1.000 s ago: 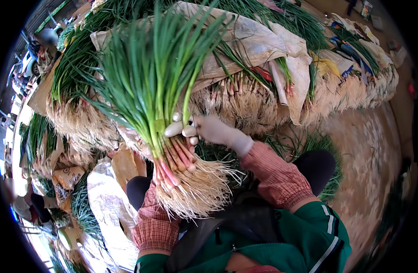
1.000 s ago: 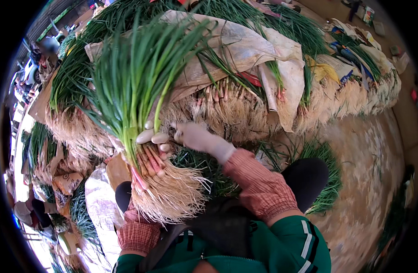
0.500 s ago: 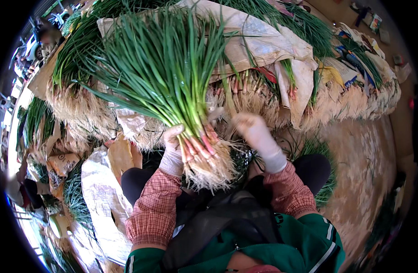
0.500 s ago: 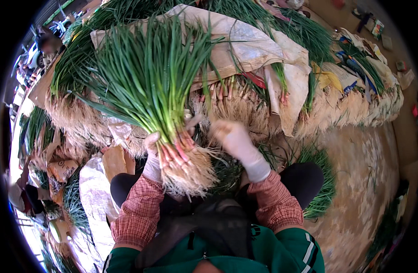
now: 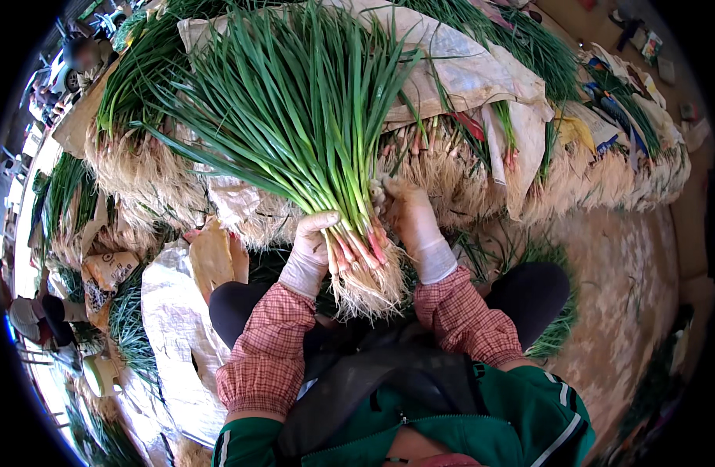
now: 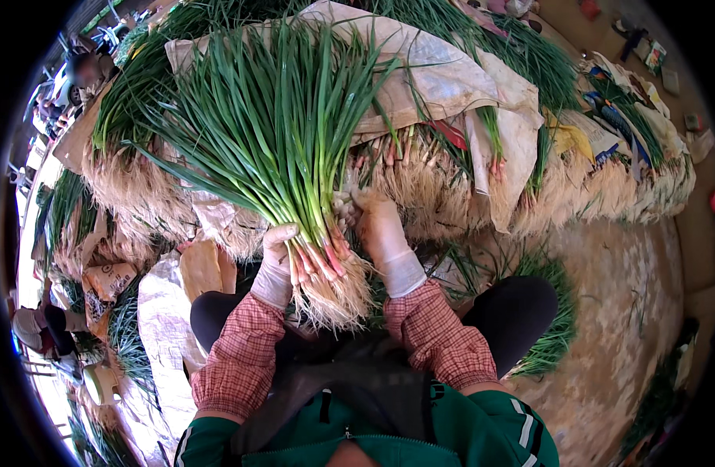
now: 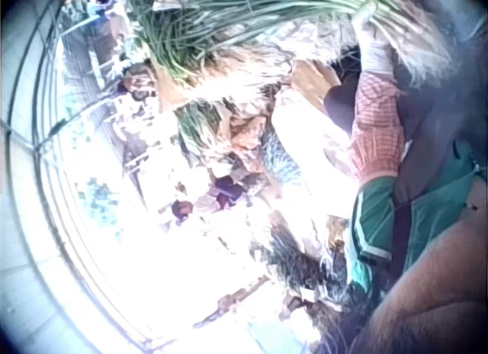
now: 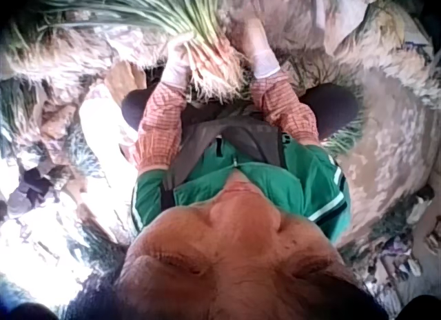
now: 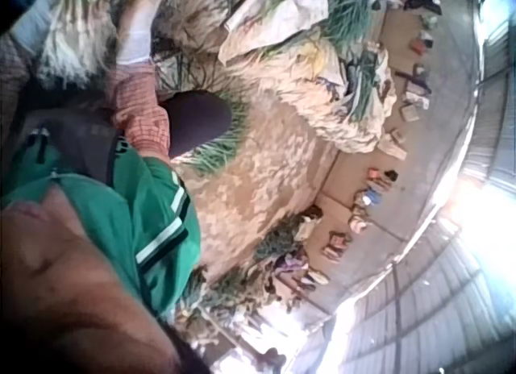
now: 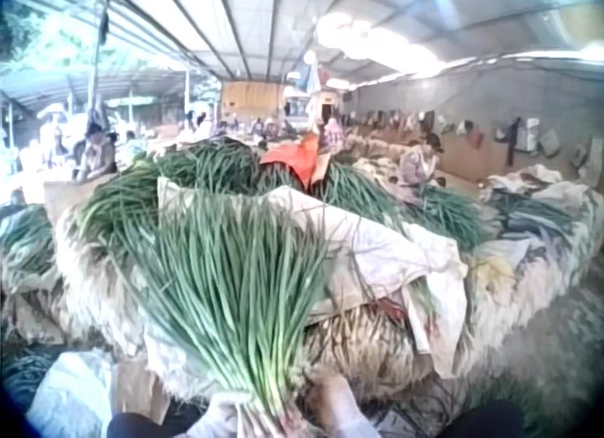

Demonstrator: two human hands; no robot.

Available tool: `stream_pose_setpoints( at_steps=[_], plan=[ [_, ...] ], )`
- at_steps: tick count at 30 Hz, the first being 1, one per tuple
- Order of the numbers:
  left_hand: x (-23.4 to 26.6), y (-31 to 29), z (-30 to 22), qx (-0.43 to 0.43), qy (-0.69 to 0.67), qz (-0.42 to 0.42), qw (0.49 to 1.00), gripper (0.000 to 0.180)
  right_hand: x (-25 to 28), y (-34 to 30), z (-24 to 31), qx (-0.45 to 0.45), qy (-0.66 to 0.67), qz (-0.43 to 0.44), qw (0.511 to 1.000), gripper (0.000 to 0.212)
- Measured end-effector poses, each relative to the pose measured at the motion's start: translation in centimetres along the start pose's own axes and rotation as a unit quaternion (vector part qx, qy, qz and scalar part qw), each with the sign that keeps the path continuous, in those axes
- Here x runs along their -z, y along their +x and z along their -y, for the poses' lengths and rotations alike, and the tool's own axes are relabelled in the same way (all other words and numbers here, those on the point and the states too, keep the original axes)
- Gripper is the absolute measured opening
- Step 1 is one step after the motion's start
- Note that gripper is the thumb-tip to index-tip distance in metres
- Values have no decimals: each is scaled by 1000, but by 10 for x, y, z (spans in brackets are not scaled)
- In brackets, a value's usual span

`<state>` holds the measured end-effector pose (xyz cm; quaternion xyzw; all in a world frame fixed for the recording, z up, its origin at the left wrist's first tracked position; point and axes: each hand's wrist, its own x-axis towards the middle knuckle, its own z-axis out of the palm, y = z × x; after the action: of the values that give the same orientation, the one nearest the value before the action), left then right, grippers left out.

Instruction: The person sorts through green onions by hand, peeling away outer layers and placing them into piles.

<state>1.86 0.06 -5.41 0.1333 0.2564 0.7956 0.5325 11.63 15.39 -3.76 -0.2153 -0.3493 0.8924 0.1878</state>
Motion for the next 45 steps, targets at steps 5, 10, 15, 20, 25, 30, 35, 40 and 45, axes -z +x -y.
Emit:
stream_pose_setpoints(
  at_steps=[5,10,15,20,25,30,35,40,45],
  plan=[
    [-7,1,-2,8,-47,52,998,77,30,1,-24,-64,151,86,983,30],
    [-40,-4,-5,-25,-101,124,987,86,27,-9,11,63,-627,-65,774,27],
    [-15,-6,-11,-9,-33,120,992,87,-35,-10,44,43,-276,52,959,18],
    [-31,0,-2,6,-78,142,987,86,48,-83,178,308,-101,-1,946,18],
    [-36,-4,1,-40,-76,160,983,81,210,-201,247,401,-138,-196,884,32],
    [-34,6,0,-57,-66,233,969,79,417,-295,163,229,-336,-495,768,41],
    [-1,-2,-11,-148,-44,-59,986,40,374,-298,144,156,-596,-542,572,50],
    [-49,16,-2,-124,-69,84,986,45,100,-209,170,384,-464,-116,790,55],
    [-110,15,-4,-164,-164,73,970,46,-53,-133,85,460,-701,182,514,117]
  ],
)
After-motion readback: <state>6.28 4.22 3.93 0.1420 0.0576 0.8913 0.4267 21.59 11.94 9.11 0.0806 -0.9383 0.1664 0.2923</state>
